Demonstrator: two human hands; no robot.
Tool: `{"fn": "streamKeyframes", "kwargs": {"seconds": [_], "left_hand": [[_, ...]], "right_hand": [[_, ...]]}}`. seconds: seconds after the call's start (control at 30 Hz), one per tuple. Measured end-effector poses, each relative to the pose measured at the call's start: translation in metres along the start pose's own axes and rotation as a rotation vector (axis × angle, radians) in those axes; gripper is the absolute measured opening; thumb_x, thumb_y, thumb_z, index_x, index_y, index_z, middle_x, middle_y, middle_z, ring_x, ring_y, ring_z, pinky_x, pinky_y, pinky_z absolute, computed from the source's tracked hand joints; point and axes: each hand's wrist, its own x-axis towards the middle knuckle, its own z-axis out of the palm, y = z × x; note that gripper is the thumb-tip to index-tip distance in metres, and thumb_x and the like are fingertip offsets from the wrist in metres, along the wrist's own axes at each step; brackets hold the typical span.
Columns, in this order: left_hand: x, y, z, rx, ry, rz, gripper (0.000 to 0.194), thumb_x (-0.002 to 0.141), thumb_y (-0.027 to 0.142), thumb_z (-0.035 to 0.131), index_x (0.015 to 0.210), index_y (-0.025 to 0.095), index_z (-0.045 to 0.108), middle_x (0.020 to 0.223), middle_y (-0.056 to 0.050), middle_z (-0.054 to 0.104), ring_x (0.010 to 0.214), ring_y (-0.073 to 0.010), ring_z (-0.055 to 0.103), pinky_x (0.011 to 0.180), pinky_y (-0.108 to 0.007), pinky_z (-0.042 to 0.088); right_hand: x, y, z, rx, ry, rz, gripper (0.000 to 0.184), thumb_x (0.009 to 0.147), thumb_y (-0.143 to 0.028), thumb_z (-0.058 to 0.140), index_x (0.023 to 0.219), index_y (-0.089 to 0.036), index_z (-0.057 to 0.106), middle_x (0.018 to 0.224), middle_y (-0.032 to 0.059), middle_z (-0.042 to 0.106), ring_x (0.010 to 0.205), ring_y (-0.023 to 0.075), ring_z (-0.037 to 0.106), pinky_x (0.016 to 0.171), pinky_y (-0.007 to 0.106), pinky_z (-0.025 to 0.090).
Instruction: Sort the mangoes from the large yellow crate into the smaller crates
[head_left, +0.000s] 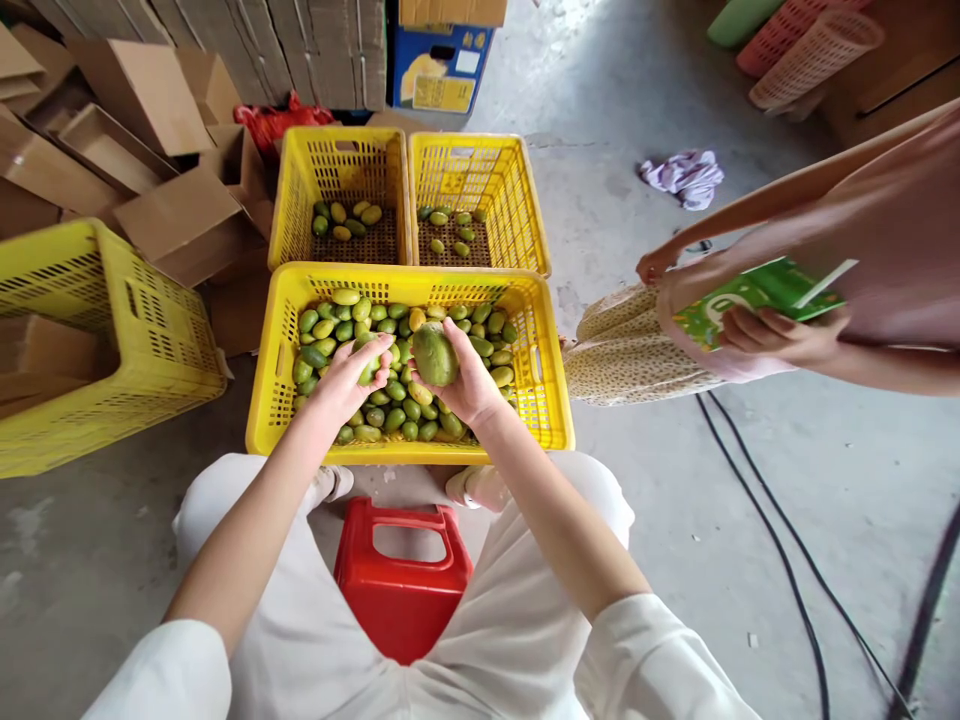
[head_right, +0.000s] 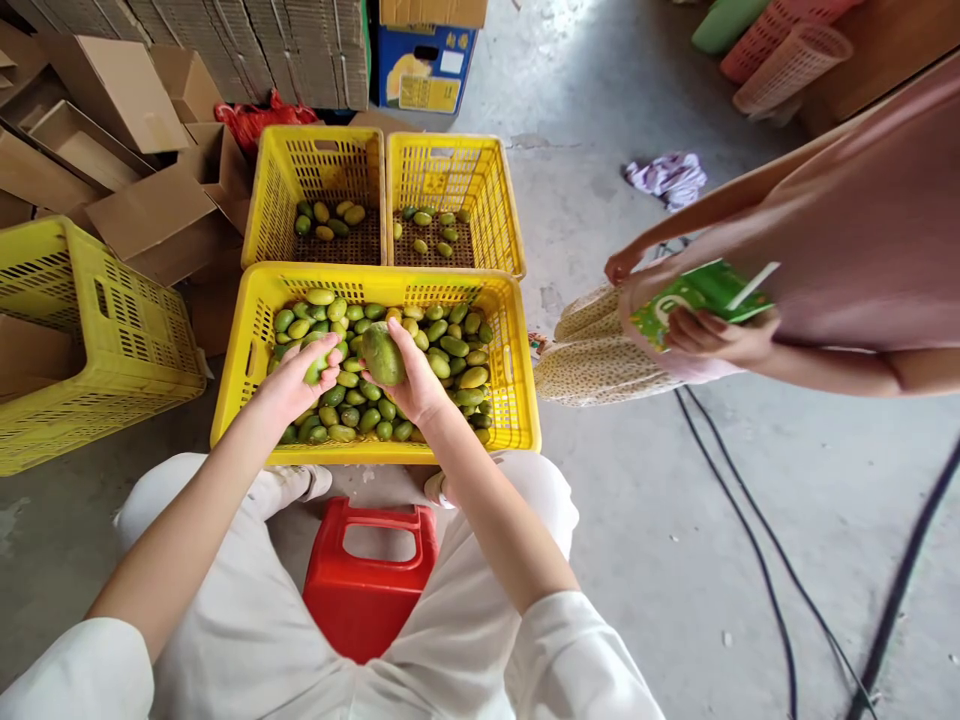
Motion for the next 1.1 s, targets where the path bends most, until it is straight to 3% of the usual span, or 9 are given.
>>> {"fn": "streamKeyframes", "kwargs": {"seconds": [0.1,0.2,0.33,0.43,0.53,0.67,0.83,0.97,1.1], "left_hand": [[0.0,0.001,0.002,-0.04,0.024,-0.024,0.013,0.095,0.02,0.085,0.089,0.016,0.074,0.068,0.001,0.068,0.055,-0.0082,0.061,0.054,-0.016,0.047],[-0.001,0.003,0.005,-0.105,0.027,-0.047,0.007,0.098,0.021,0.074,0.092,0.017,0.075,0.087,-0.007,0.081,0.075,-0.0143,0.077,0.075,-0.023,0.063],[-0.001,0.001,0.005,-0.177,0.051,0.001,0.004,0.093,0.02,0.073,0.097,0.021,0.075,0.103,-0.007,0.083,0.096,-0.0188,0.08,0.094,-0.032,0.065],[0.004,-0.002,0.001,-0.195,0.129,0.024,0.014,0.087,0.021,0.082,0.087,0.022,0.068,0.084,0.0,0.069,0.081,-0.0153,0.068,0.08,-0.026,0.059],[0.008,-0.004,-0.001,-0.184,0.115,0.017,0.032,0.082,0.025,0.093,0.08,0.022,0.061,0.075,0.003,0.057,0.07,-0.0121,0.056,0.065,-0.022,0.048],[0.008,-0.003,0.0,-0.122,0.098,0.032,0.037,0.088,0.033,0.098,0.082,0.022,0.063,0.075,0.003,0.059,0.068,-0.0106,0.056,0.062,-0.02,0.048],[0.006,0.0,0.0,-0.001,0.106,0.016,0.035,0.1,0.052,0.09,0.09,0.022,0.075,0.075,-0.001,0.068,0.066,-0.0152,0.064,0.064,-0.026,0.058],[0.004,0.003,0.002,0.044,0.128,-0.012,0.03,0.111,0.048,0.076,0.098,0.022,0.082,0.072,-0.005,0.072,0.062,-0.0189,0.066,0.061,-0.029,0.056],[0.003,0.005,0.006,0.058,0.157,-0.052,0.046,0.121,0.051,0.055,0.101,0.019,0.079,0.079,-0.008,0.08,0.053,-0.0147,0.062,0.055,-0.026,0.05]], "right_hand": [[0.0,0.001,0.0,-0.012,-0.023,-0.064,0.035,0.094,-0.059,0.094,0.101,-0.029,0.075,0.092,-0.0008,0.081,0.088,0.0201,0.077,0.075,0.03,0.065],[0.001,0.004,0.0,-0.013,-0.05,-0.116,0.035,0.091,-0.056,0.097,0.1,-0.029,0.075,0.093,-0.0017,0.081,0.093,0.0201,0.077,0.079,0.029,0.065],[0.002,0.005,-0.001,-0.005,-0.049,-0.1,0.041,0.086,-0.06,0.099,0.102,-0.03,0.075,0.092,-0.0023,0.08,0.094,0.0218,0.079,0.081,0.033,0.066],[0.002,0.002,-0.002,0.004,-0.021,-0.093,0.043,0.085,-0.06,0.099,0.104,-0.031,0.074,0.095,-0.0023,0.081,0.096,0.0231,0.081,0.084,0.035,0.068],[0.001,-0.001,-0.003,-0.008,-0.008,-0.092,0.04,0.086,-0.059,0.096,0.106,-0.032,0.074,0.099,-0.0016,0.083,0.1,0.024,0.083,0.084,0.036,0.07],[-0.002,-0.002,-0.002,-0.03,-0.005,-0.065,0.034,0.091,-0.056,0.09,0.109,-0.031,0.075,0.105,0.0024,0.087,0.111,0.0271,0.086,0.08,0.035,0.071],[-0.006,-0.003,0.005,-0.013,0.03,-0.08,0.025,0.097,-0.053,0.078,0.105,-0.029,0.074,0.109,0.0067,0.089,0.123,0.0289,0.085,0.078,0.033,0.07],[-0.007,-0.006,0.009,-0.007,0.044,-0.107,0.024,0.093,-0.052,0.078,0.102,-0.03,0.072,0.115,0.0065,0.089,0.131,0.0312,0.082,0.092,0.04,0.074],[-0.007,-0.008,0.009,-0.002,0.052,-0.067,0.026,0.089,-0.048,0.075,0.107,-0.028,0.072,0.111,0.0078,0.088,0.128,0.035,0.084,0.096,0.046,0.076]]}}
